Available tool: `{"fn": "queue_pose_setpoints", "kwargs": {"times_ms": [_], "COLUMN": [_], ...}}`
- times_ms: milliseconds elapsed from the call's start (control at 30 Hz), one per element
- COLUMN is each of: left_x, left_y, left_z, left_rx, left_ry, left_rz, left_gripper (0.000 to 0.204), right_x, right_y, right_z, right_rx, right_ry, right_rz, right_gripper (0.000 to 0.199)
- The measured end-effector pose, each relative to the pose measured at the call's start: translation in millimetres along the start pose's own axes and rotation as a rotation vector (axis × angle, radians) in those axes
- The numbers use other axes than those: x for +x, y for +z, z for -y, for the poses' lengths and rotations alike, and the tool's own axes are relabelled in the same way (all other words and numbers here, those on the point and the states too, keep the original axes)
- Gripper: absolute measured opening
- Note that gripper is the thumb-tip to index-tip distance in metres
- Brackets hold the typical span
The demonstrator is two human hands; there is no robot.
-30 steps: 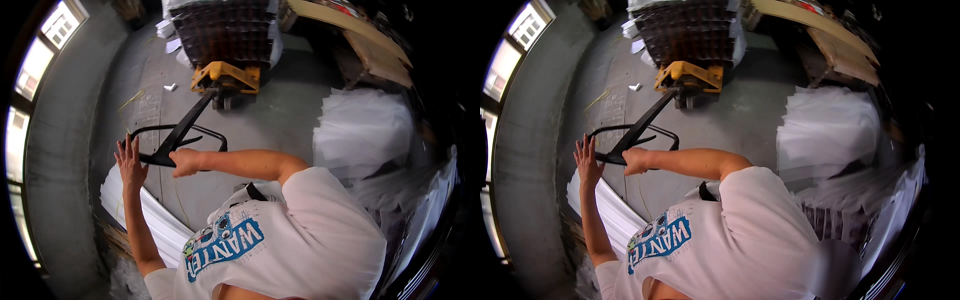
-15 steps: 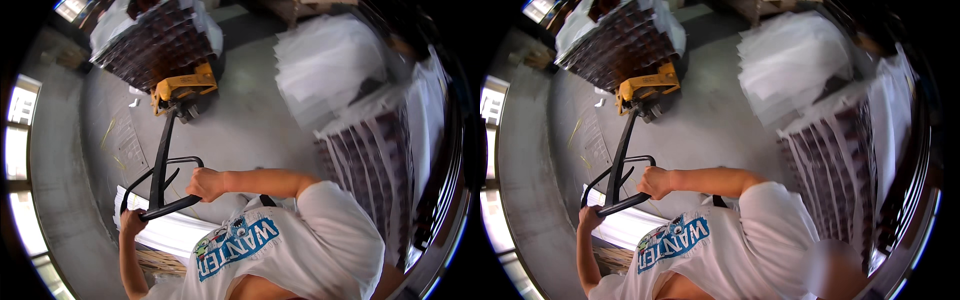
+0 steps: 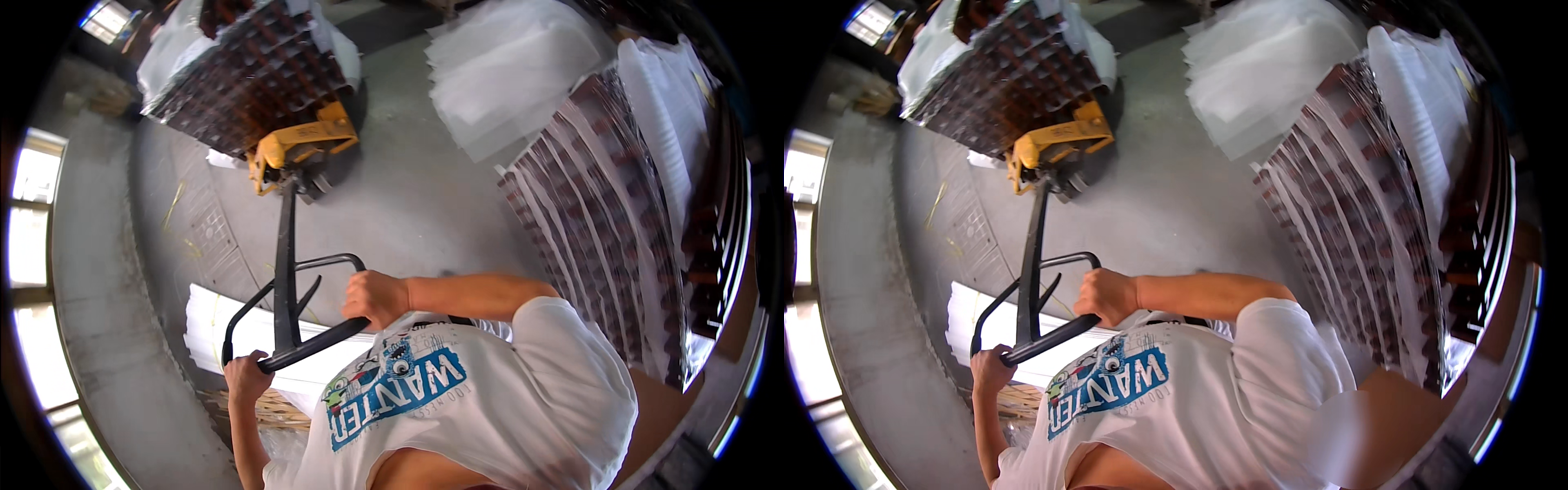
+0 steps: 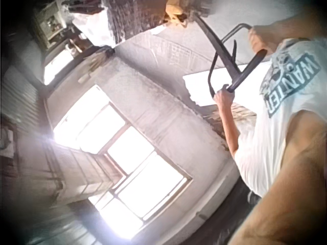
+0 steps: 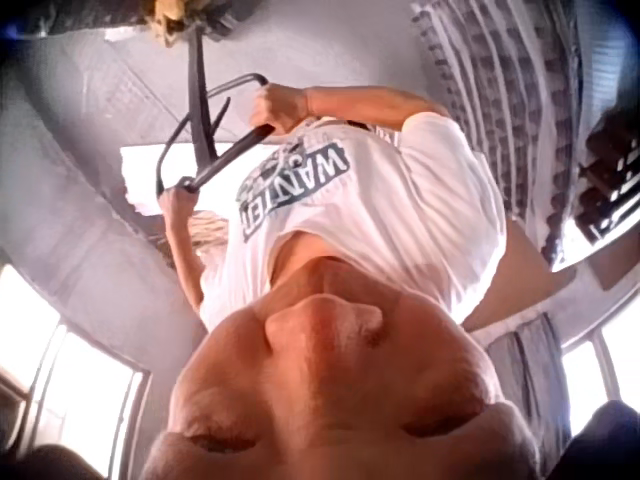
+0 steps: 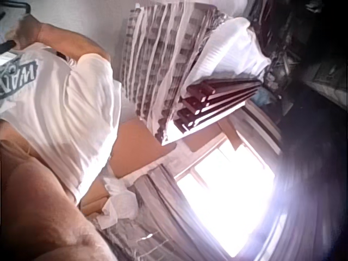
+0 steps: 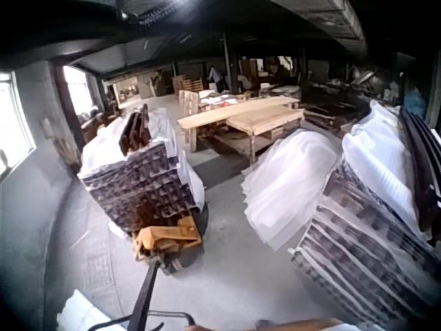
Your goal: The person uses a yellow manual pallet jack to transport a large stack of shrink-wrapped wooden planks across a warehouse floor. They maneuver the jack through the space, briefly stop to pick up and move a loose wooden plank and some white foam sheets from the floor, and then continue moving the pallet jack to a new location.
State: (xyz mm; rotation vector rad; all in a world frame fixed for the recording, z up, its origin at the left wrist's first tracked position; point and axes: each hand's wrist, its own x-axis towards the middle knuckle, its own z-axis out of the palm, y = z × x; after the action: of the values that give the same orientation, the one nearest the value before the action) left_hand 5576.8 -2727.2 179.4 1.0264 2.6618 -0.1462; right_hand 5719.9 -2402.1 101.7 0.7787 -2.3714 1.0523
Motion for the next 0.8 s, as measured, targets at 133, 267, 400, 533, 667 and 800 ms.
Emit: {"fn": "queue_pose_setpoints", "kwargs": {"times_ms": [133,267,400,533,667,800], "left_x": [-7.4,-10.4,58.2,108.5,147.6,202.3], "left_y": [-39.7,-90.6,-176.9,-244.8,-295.8,-336.5], "left_z": [15.7,21.7,42.7,53.8,66.5,77.3], "left_rx": [0.011,-0.113,-0.070,-0.110,-0.132,-0.176], "left_ry": [0.015,-0.105,-0.122,-0.197,-0.205,-0.168], "left_rz": [-0.256,-0.563,-0.791,-0.795,-0.839,-0.894], "left_gripper": [0.040,0.062,0.041,0.046,0.047,0.043], "right_x": [42.9,91.4,184.4,240.7,284.8,327.6], "right_y": [-26.2,-64.5,-121.7,-161.1,-201.3,-242.6], "right_z": [6.5,12.5,-29.5,-63.1,-101.9,-140.8], "right_rx": [0.094,0.131,0.082,0.048,0.057,0.030], "right_ry": [-0.015,-0.081,-0.114,-0.084,-0.124,-0.079], "right_rz": [-0.042,-0.194,-0.333,-0.484,-0.600,-0.707], "right_gripper": [0.018,0.027,0.032,0.032,0.031,0.030]}}
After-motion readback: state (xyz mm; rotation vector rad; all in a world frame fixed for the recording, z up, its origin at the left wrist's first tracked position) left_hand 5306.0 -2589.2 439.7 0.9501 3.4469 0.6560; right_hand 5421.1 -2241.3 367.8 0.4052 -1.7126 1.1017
